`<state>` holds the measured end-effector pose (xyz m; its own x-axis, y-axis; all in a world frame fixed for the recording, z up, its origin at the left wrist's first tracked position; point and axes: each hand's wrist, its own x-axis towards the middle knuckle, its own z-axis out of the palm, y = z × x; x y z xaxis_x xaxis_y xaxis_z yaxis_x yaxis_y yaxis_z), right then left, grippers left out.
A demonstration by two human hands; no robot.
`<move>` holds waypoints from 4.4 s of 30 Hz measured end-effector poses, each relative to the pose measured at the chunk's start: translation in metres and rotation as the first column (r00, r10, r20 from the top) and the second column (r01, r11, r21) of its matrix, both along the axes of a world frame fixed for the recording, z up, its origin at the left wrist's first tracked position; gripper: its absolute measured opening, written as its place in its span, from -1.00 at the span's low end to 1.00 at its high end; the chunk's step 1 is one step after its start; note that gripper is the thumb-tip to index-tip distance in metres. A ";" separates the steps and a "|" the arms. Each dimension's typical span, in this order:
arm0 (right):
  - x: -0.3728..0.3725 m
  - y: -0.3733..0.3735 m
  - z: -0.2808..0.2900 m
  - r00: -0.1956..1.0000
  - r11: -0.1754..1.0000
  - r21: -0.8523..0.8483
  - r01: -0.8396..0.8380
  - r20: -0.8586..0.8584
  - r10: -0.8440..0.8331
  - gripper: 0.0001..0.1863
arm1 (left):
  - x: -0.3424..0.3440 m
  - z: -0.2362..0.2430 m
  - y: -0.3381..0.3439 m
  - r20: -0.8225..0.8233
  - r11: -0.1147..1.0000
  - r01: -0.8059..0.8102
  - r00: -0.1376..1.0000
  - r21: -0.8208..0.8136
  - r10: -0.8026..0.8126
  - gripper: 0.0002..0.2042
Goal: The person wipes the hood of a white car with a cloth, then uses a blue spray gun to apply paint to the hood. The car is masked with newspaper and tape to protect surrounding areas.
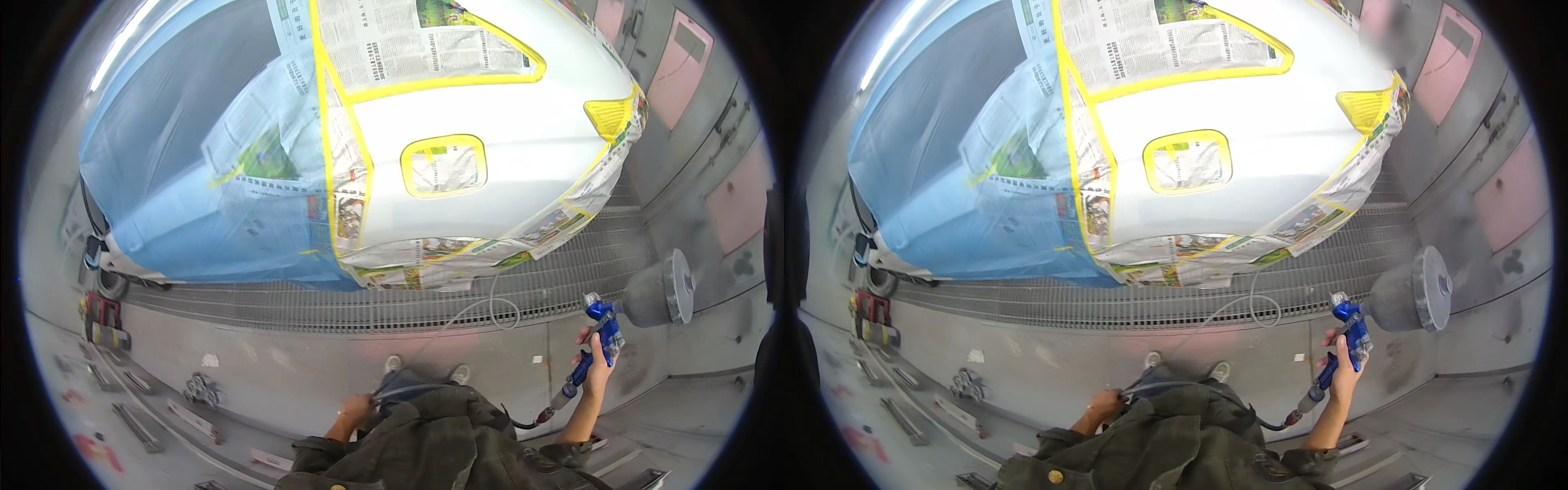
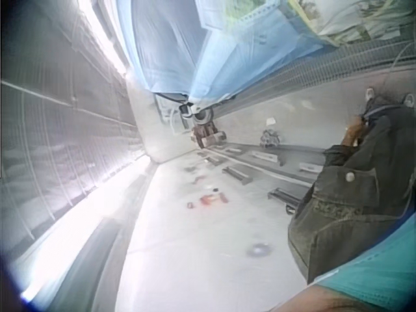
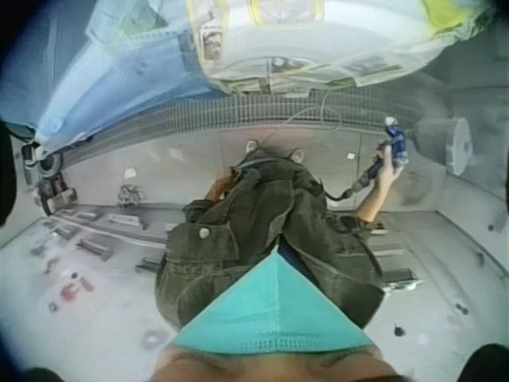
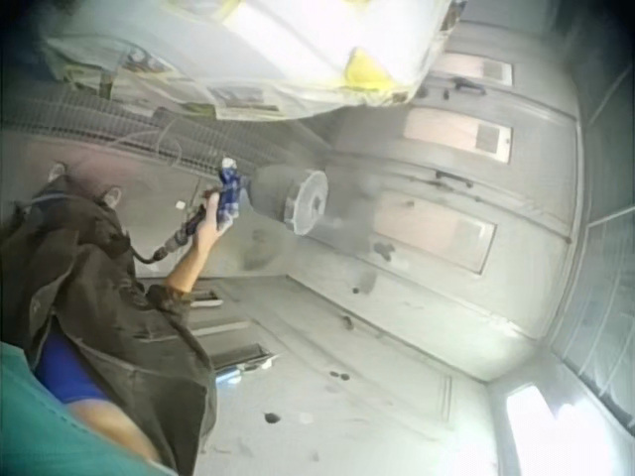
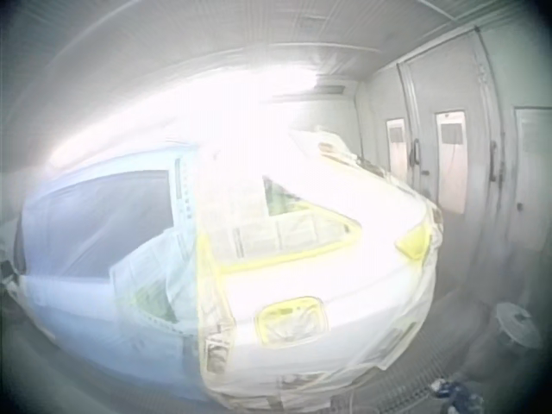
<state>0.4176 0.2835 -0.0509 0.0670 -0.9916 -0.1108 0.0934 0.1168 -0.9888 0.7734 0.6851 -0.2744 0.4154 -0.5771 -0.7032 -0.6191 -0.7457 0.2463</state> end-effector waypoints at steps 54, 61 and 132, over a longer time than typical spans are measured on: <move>0.245 0.145 -0.222 0.895 0.902 0.290 -0.322 0.404 0.189 -0.15 | 0.242 -0.012 0.031 0.152 0.989 0.004 0.988 0.147 -0.027 -0.62; 0.282 0.164 -0.202 0.872 0.913 0.302 -0.275 0.478 0.104 -0.47 | 0.278 -0.026 0.065 0.287 0.956 -0.292 0.920 0.042 0.268 -0.56; 0.218 0.116 -0.236 0.849 0.974 0.127 0.187 0.478 -0.226 -0.39 | 0.307 -0.086 0.060 0.082 0.972 0.052 0.994 0.228 -0.072 -0.55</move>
